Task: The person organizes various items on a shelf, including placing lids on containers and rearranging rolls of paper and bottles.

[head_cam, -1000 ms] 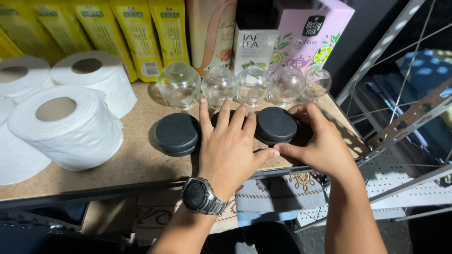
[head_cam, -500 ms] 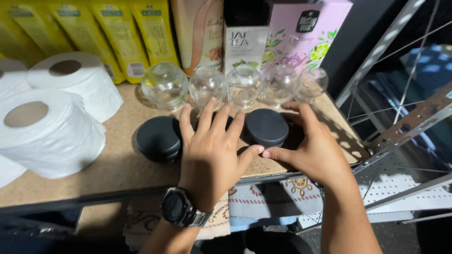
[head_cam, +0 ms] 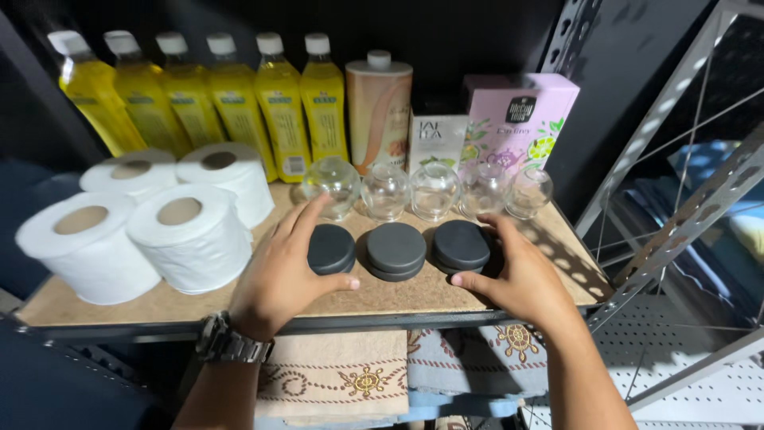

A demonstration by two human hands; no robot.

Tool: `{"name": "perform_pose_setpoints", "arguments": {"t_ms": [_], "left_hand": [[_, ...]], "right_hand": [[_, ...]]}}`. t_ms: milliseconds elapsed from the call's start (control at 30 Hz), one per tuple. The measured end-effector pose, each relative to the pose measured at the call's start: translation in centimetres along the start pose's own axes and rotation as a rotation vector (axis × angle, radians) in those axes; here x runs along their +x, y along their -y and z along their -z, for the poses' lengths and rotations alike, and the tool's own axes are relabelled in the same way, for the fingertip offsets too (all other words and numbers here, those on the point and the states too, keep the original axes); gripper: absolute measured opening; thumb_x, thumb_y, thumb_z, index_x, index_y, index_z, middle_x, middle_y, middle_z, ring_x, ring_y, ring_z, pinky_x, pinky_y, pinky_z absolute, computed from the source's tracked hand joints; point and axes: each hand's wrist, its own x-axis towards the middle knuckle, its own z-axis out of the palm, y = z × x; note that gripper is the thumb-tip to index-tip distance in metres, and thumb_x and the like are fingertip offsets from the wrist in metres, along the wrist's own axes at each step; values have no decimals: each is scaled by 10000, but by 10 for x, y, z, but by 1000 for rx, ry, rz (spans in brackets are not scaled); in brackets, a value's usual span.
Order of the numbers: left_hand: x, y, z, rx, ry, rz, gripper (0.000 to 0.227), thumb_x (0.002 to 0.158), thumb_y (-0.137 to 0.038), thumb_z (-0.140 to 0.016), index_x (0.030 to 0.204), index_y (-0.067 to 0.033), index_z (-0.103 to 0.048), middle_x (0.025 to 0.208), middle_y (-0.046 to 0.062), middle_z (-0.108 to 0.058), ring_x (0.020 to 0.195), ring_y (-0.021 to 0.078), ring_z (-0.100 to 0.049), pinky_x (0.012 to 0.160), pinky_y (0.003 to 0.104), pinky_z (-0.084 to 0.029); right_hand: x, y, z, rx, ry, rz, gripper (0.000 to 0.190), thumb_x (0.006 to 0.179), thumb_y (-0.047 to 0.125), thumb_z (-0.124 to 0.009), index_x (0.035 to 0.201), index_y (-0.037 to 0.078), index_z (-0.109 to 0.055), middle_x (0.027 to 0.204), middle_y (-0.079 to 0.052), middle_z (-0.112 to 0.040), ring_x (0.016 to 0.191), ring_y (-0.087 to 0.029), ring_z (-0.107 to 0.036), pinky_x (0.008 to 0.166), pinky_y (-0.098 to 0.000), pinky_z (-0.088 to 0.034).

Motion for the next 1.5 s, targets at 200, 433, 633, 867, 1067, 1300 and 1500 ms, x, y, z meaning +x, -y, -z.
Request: {"name": "perform_pose_setpoints", "arguments": {"t_ms": [200,433,633,867,1067,1300,1500], "left_hand": [[-9,-5,19,32,66,34,1231,670,-470,-920,1657,-211,-231,1550,118,-504,1445,336,-484,1159,493,-397],[-20,6,14,-114,52,-36,1170,647,-426,-933,1605,-95,-349,1529,226,-503,1446,422,-451,1170,532,-396],[-22,11,19,-170,75,-37,1214,663,-442,-939,1630,-87,-296,1547,235,-478,1462,420,-429,1173,542,-391],[-18,22,20,-196,93,-35,1251,640,-374,-946,1637,-82,-249,1540,204,-511,1472,394,-428,1230,506,-348],[-20,13,30,-213,66,-40,1221,641,-337,-942,1630,-76,-273,1516,200,-541,1457,390,-453,1231,504,-352],[-20,24,27,-198,75,-36,1245,632,-419,-940,1637,-104,-275,1550,183,-510,1476,395,-430,1248,497,-330],[-23,29,16,-126,105,-52,1181,692,-386,-912,1638,-99,-266,1573,210,-458,1491,394,-404,1252,503,-325]], "right_hand": [[-3,20,4,13,11,37,971,735,474,-847,1564,229,-406,1404,-258,-618,1341,-495,-546,1140,-613,-406],[-12,18,-18,-102,-179,214,1067,632,539,-895,1532,183,-447,1429,-222,-587,1375,-443,-522,1135,-595,-396],[0,84,-14,-429,23,491,1060,649,536,-885,1547,195,-436,1504,-121,-536,1444,-345,-452,1175,-596,-303],[53,91,-16,-301,372,311,1004,589,381,-957,1470,243,-495,1321,-86,-717,1325,-358,-611,1133,-542,-441],[48,97,-13,-303,267,315,1034,547,459,-925,1464,289,-478,1285,-13,-751,1298,-322,-640,1109,-469,-395],[35,78,-25,-309,155,386,894,609,582,-864,1374,241,-550,1278,-13,-748,1247,-302,-667,1092,-442,-277],[3,22,-20,-194,-256,607,960,626,765,-809,1382,214,-596,1457,-15,-588,1393,-261,-505,1120,-505,-304]]}}
